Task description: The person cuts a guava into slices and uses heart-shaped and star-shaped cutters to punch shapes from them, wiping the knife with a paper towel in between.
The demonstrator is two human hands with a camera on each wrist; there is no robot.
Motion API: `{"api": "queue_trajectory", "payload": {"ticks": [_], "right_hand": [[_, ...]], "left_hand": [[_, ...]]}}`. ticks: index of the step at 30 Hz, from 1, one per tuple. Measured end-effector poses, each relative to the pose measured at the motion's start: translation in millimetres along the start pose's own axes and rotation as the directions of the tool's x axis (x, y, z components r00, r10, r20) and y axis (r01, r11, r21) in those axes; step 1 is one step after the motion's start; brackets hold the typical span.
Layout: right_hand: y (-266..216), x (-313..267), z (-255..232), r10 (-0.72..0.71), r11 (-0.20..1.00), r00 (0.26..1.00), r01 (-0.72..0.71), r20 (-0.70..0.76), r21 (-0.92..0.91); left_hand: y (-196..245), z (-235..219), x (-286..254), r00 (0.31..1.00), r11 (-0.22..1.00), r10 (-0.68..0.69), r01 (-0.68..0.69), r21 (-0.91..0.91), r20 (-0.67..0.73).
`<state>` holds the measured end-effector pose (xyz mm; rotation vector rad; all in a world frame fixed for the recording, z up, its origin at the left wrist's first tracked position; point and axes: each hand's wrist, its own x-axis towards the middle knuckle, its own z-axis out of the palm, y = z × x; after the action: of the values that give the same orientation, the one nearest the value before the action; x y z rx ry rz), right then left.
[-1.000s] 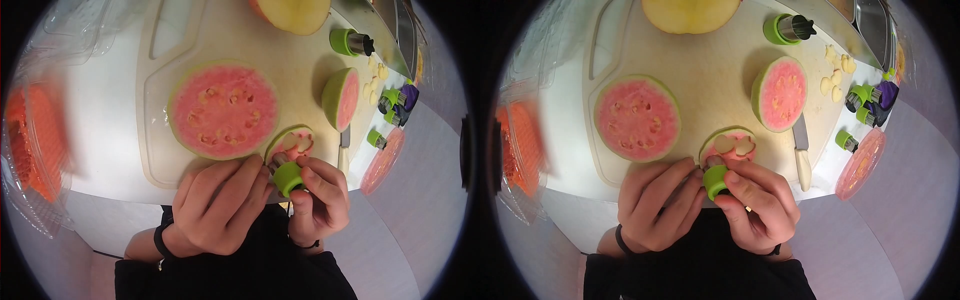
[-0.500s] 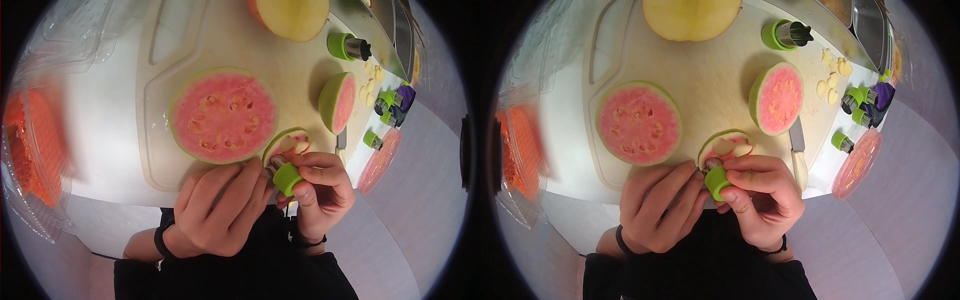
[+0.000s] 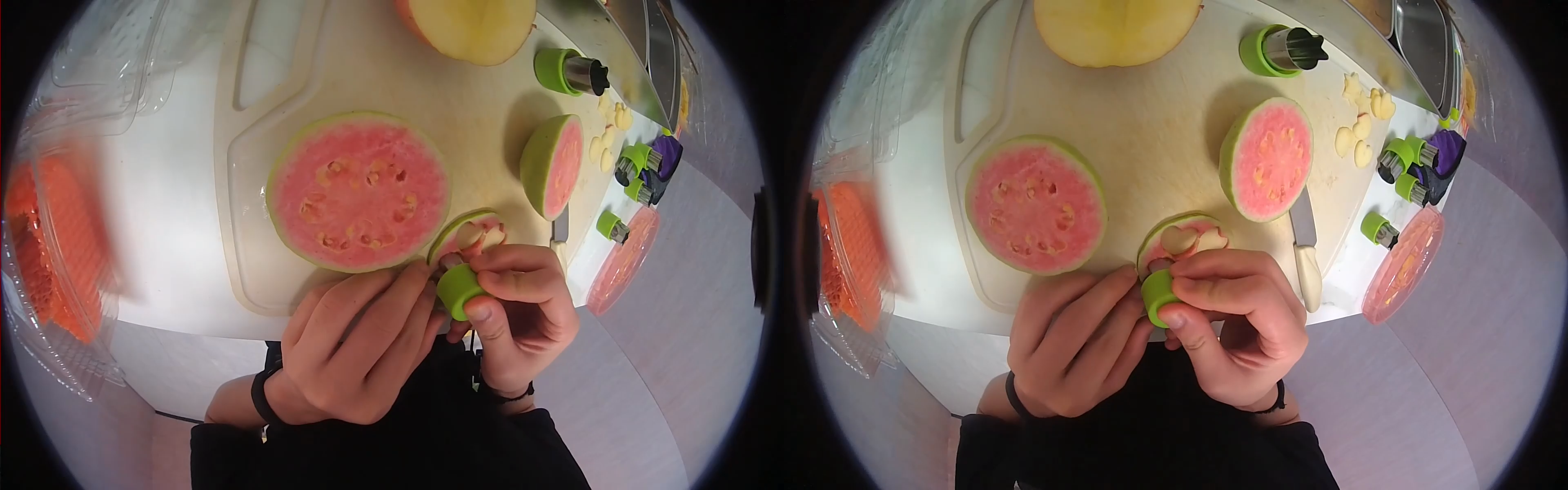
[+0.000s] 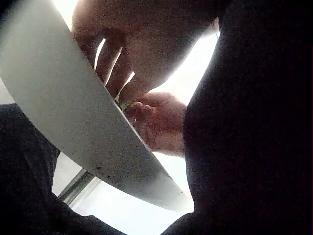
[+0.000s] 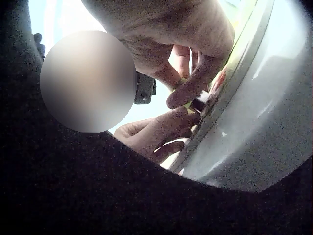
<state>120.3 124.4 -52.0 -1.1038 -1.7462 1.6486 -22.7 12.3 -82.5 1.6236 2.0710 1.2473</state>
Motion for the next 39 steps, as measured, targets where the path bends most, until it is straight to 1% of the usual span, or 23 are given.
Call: {"api": "queue_trajectory", "payload": {"ticks": [3,9,12,13,15,17,19,22,24,26,28,30,33,36,39], "right_hand": [[1.5,0.5,0.4,-0.001,1.0,1.0,0.001,0.008,0.02],[-1.3,4.1,-1.9,0.025,0.999,0.999,-0.027,0.045,0.031],[-2.4,3.7,-0.9,0.052,0.997,0.998,-0.055,0.038,0.061],[-2.1,3.1,-0.8,0.058,0.996,0.998,-0.061,0.039,0.064],[0.9,4.3,-4.2,0.036,0.999,0.998,-0.038,0.049,0.037],[1.4,3.2,-1.0,-0.013,1.0,1.0,0.013,0.02,-0.004],[0.1,0.2,-0.9,-0.061,0.994,0.998,0.064,0.035,-0.094],[7.9,-7.9,1.7,-0.105,0.983,0.994,0.104,-0.002,-0.149],[6.5,-9.9,-0.6,-0.157,0.945,0.987,0.16,0.031,-0.287],[3.7,-10.0,0.6,-0.198,0.919,0.979,0.204,0.053,-0.337],[0.7,-9.0,6.0,-0.233,0.921,0.97,0.241,0.064,-0.306],[2.6,-10.3,2.6,-0.23,0.899,0.969,0.249,0.096,-0.361],[3.2,-10.2,-0.2,-0.23,0.876,0.965,0.263,0.129,-0.404],[1.7,-9.8,-1.6,-0.234,0.867,0.961,0.274,0.145,-0.417],[1.7,-9.5,-1.9,-0.237,0.868,0.96,0.278,0.149,-0.412]], "left_hand": [[-1.5,-3.4,-2.1,1.0,0.998,-0.025,0.024,-0.051,-0.002],[2.2,-4.9,0.9,0.999,0.998,-0.034,0.033,-0.058,-0.019],[1.6,-3.3,-0.1,0.998,1.0,-0.009,0.008,-0.005,-0.061],[3.3,-4.5,-2.2,0.999,1.0,-0.026,0.026,0.004,-0.048],[5.2,-6.0,-4.3,0.998,0.998,-0.048,0.049,0.026,-0.028],[7.2,-2.7,-4.1,0.998,0.998,-0.052,0.053,0.041,-0.04],[8.9,-1.7,-4.2,0.997,0.997,-0.05,0.052,0.052,-0.051],[9.0,-1.7,-4.3,0.996,0.997,-0.057,0.061,0.055,-0.066],[8.2,-2.3,-4.4,0.995,0.995,-0.079,0.083,0.053,-0.069],[10.7,-2.2,-1.9,0.993,0.992,-0.107,0.11,0.062,-0.052],[14.1,-0.9,1.5,0.99,0.987,-0.139,0.141,0.073,-0.032],[17.9,-0.3,6.1,0.985,0.981,-0.174,0.174,0.087,-0.009],[20.1,1.2,8.0,0.983,0.978,-0.185,0.182,0.104,0.018],[17.8,4.8,8.0,0.984,0.978,-0.178,0.177,0.114,0.0],[18.0,5.5,8.9,0.978,0.971,-0.207,0.205,0.125,0.006]]}}
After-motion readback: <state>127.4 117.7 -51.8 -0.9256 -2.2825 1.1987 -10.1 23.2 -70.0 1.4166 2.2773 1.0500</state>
